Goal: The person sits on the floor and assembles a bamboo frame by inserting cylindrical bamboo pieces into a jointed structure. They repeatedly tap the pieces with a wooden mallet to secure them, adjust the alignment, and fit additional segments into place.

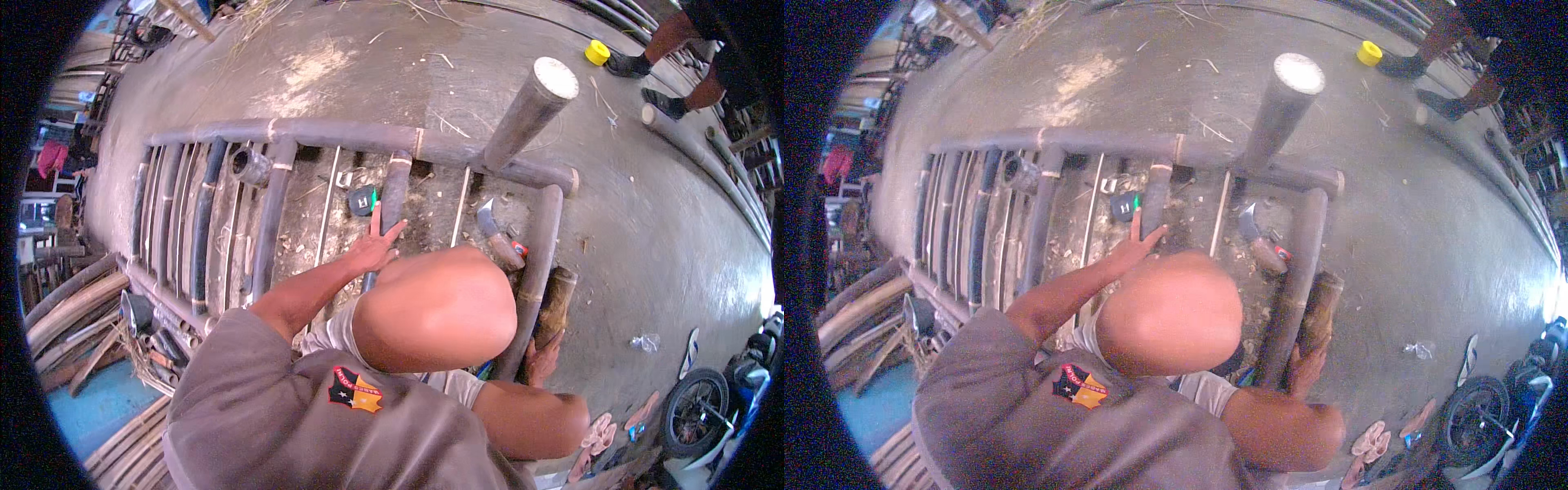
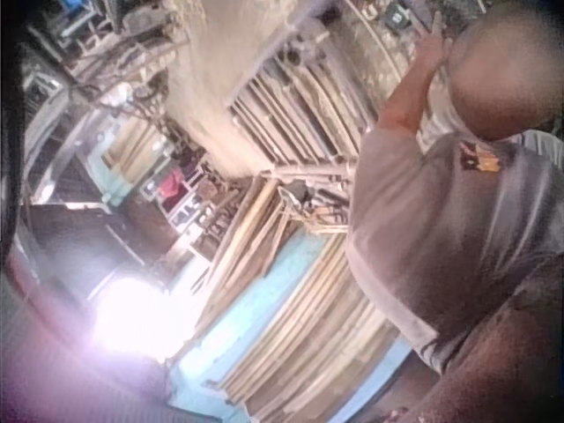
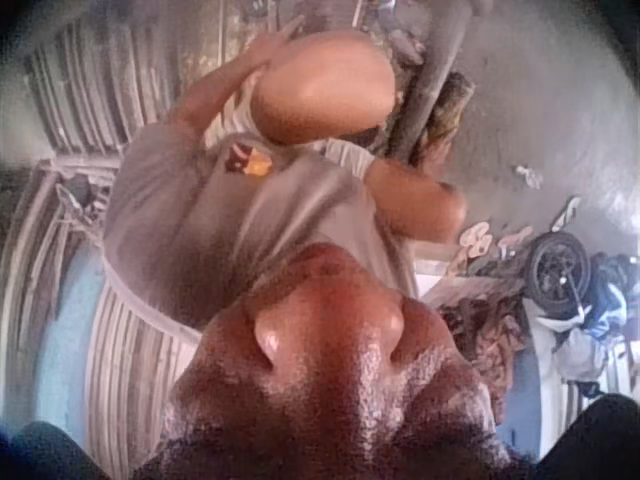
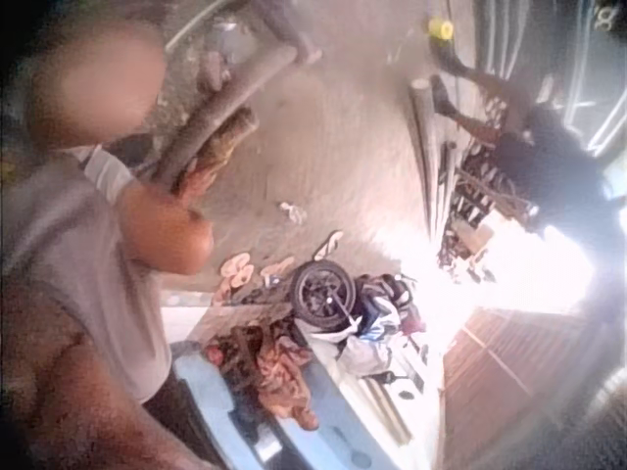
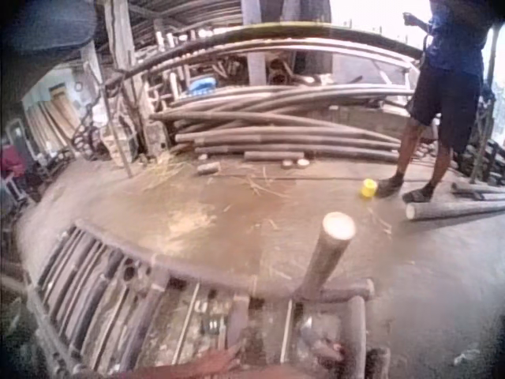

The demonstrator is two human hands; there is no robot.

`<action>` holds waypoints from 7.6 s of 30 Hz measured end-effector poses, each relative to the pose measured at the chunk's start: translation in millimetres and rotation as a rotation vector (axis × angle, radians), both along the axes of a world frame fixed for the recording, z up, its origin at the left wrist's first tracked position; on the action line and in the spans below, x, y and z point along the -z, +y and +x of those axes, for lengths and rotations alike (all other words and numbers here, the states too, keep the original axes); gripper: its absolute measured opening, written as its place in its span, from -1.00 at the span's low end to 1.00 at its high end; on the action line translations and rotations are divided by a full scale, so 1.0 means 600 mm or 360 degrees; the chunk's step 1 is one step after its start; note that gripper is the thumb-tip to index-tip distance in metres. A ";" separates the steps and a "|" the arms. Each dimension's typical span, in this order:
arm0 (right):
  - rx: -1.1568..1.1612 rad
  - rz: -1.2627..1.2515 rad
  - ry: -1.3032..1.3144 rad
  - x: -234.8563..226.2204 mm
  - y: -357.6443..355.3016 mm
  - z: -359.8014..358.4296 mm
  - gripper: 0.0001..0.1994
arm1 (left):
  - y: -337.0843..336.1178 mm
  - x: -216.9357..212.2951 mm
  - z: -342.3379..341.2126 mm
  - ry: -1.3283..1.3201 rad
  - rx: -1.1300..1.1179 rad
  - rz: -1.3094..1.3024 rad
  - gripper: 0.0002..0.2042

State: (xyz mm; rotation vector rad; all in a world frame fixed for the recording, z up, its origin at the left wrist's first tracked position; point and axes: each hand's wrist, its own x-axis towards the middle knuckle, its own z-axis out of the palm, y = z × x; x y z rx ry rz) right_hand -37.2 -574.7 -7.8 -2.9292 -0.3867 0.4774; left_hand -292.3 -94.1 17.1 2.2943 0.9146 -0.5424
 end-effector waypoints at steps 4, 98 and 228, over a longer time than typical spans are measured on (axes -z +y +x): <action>-0.0010 0.0272 -0.0016 0.002 0.002 -0.006 0.00 | -0.007 0.029 -0.015 0.0041 0.0059 0.0120 -0.18; -0.1679 0.2281 0.1365 -0.404 0.830 0.385 -0.13 | 0.258 -0.051 0.478 0.0260 0.0548 -0.0102 -0.07; -0.1743 0.0031 0.0111 -0.320 0.700 -0.003 -0.14 | -0.407 0.069 -0.569 0.0335 -0.3125 0.0404 0.14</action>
